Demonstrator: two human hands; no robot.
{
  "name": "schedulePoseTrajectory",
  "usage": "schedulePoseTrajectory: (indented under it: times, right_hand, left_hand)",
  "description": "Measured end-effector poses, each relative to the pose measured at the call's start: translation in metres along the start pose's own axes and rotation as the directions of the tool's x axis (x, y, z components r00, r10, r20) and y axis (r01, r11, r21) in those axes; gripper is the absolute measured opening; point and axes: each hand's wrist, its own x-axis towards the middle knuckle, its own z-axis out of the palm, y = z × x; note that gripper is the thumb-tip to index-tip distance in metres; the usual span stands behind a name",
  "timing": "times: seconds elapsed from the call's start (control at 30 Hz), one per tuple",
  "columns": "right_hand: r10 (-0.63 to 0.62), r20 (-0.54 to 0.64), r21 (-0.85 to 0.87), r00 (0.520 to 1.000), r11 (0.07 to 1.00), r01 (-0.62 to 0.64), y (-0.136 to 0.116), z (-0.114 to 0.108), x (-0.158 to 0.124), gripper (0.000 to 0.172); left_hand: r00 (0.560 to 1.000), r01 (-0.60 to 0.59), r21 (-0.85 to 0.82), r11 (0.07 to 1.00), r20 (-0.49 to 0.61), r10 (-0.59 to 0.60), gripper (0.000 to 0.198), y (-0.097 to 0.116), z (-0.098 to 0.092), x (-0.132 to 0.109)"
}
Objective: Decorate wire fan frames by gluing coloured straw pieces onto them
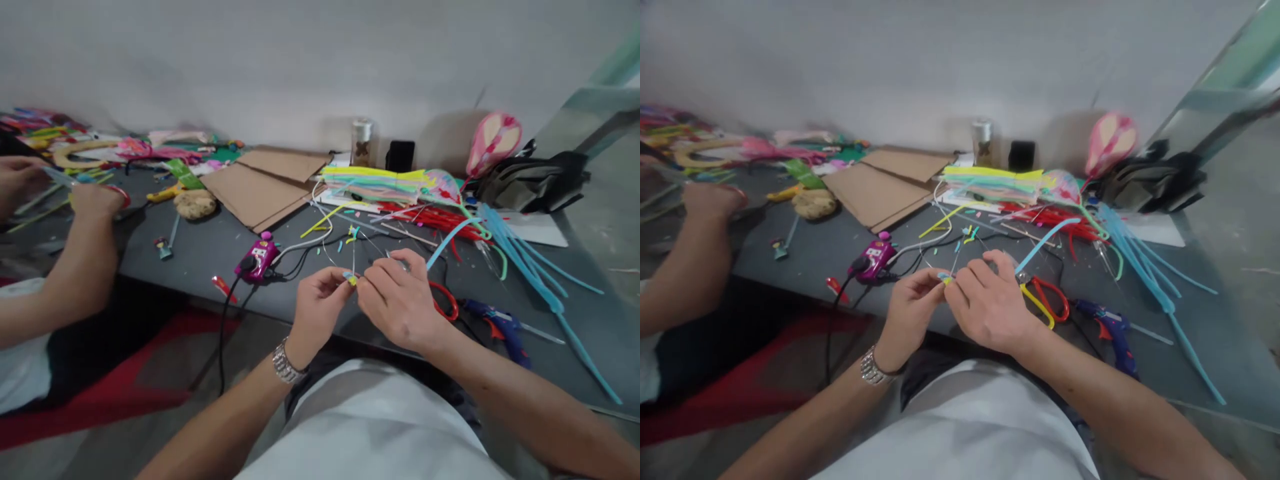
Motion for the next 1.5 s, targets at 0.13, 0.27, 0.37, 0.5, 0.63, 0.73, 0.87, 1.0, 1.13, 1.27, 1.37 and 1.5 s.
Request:
schedulePoseTrajectory:
  times: [0.13,0.27,0.37,0.5,0.63,0.73,0.87,1.0,1.13,1.27,1.37,1.5]
  right_hand:
    - [-0.005,0.136,0.088,0.991,0.996,-0.007,-0.023,0.022,-0.026,0.028]
    - [0.011,0.233,0.165,0.972,0.985,-0.051,-0.046,0.036,-0.048,0.029]
    - [-0.008,0.303,0.206,0.953,0.977,-0.057,-0.059,0.041,-0.057,0.03]
    - [-0.052,0.346,0.233,0.937,0.972,-0.032,-0.068,0.045,-0.062,0.028]
    - [-0.076,0.371,0.235,0.925,0.972,-0.014,-0.069,0.051,-0.063,0.028]
    - [-0.082,0.382,0.232,0.92,0.973,-0.009,-0.068,0.054,-0.064,0.029]
    - [-0.107,0.382,0.247,0.918,0.969,0.01,-0.067,0.053,-0.063,0.029]
    - [-0.126,0.393,0.265,0.911,0.964,0.019,-0.064,0.051,-0.062,0.03]
    - [-0.142,0.41,0.285,0.901,0.958,0.021,-0.059,0.05,-0.065,0.03]
    - [-0.07,0.45,0.281,0.89,0.957,-0.067,-0.053,0.05,-0.069,0.028]
    - [0.029,0.459,0.283,0.888,0.943,-0.177,-0.049,0.049,-0.07,0.023]
    - [0.062,0.472,0.314,0.879,0.92,-0.234,-0.046,0.048,-0.07,0.02]
  left_hand:
    - [0.938,0.346,-0.191,0.919,0.043,-0.344,0.019,-0.025,-0.009,-0.028]
    - [0.822,0.552,-0.301,0.778,0.036,-0.569,0.024,-0.04,-0.024,-0.053]
    - [0.749,0.624,-0.367,0.69,0.029,-0.662,0.026,-0.048,-0.031,-0.067]
    - [0.699,0.652,-0.379,0.657,-0.037,-0.714,0.028,-0.06,-0.033,-0.077]
    - [0.724,0.635,-0.293,0.715,-0.098,-0.683,0.024,-0.072,-0.032,-0.078]
    - [0.781,0.587,-0.157,0.795,-0.15,-0.606,0.017,-0.077,-0.032,-0.076]
    - [0.853,0.497,-0.005,0.868,-0.181,-0.49,0.012,-0.077,-0.034,-0.075]
    - [0.885,0.449,0.078,0.89,-0.175,-0.431,0.01,-0.077,-0.034,-0.074]
    - [0.852,0.504,-0.002,0.864,-0.163,-0.498,0.011,-0.078,-0.032,-0.073]
    - [0.761,0.614,-0.178,0.769,-0.123,-0.637,0.016,-0.08,-0.027,-0.075]
    - [0.684,0.665,-0.339,0.666,-0.082,-0.725,0.022,-0.081,-0.022,-0.078]
    - [0.628,0.692,-0.424,0.585,-0.047,-0.777,0.029,-0.081,-0.018,-0.082]
